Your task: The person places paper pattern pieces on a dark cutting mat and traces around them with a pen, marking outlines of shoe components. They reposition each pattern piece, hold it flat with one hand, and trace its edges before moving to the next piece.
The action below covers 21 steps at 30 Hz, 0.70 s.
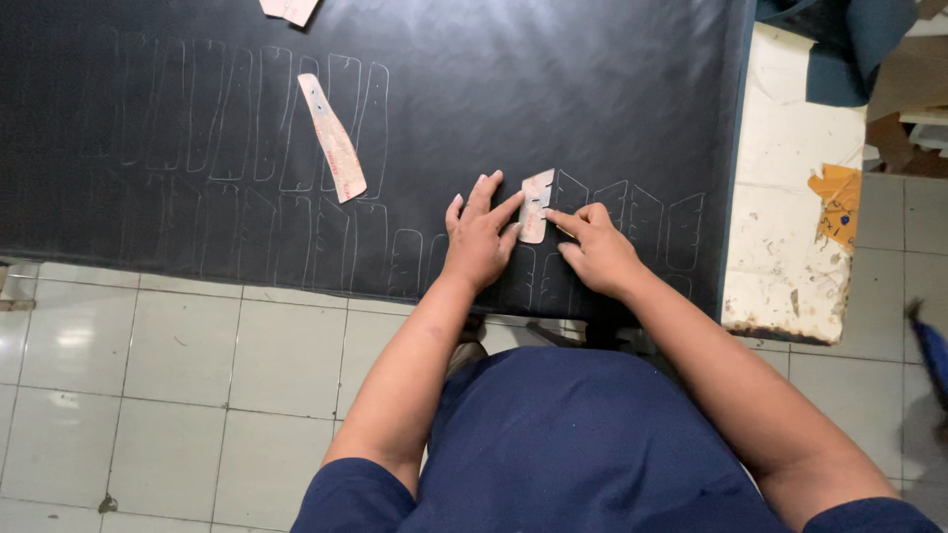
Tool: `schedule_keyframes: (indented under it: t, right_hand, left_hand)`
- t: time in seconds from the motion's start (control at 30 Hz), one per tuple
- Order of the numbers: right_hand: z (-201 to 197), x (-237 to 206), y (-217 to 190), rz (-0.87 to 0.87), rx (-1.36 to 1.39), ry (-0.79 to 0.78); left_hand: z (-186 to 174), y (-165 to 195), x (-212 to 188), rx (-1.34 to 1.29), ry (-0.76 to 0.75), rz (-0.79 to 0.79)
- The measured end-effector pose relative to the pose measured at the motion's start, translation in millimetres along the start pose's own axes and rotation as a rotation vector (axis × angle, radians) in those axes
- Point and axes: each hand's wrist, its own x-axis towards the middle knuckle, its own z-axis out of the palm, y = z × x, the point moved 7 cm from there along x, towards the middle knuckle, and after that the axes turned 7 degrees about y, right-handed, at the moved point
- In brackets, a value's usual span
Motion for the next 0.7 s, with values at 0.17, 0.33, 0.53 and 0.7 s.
schedule_keyframes:
  t: [0.17,0.33,0.53,0.7]
  right_hand:
    - [-1,-2,-5,0.010,-0.025,-0.001]
    - [-3,-3,-10,-0.001,-0.049,-0.009]
    - [-4,-6,-13,0.022,-0.067,-0.008]
    - [-5,-6,-15,0.006,-0.063,0.010]
  left_hand:
    - [4,-7,-1,-0.033,0.008,-0.013]
    - [4,-7,0,-0.036,0.011,-0.016]
    - [3,-6,0,-0.025,-0.003,-0.021]
    - [5,-6,1,-0.014,-0.016,-0.029]
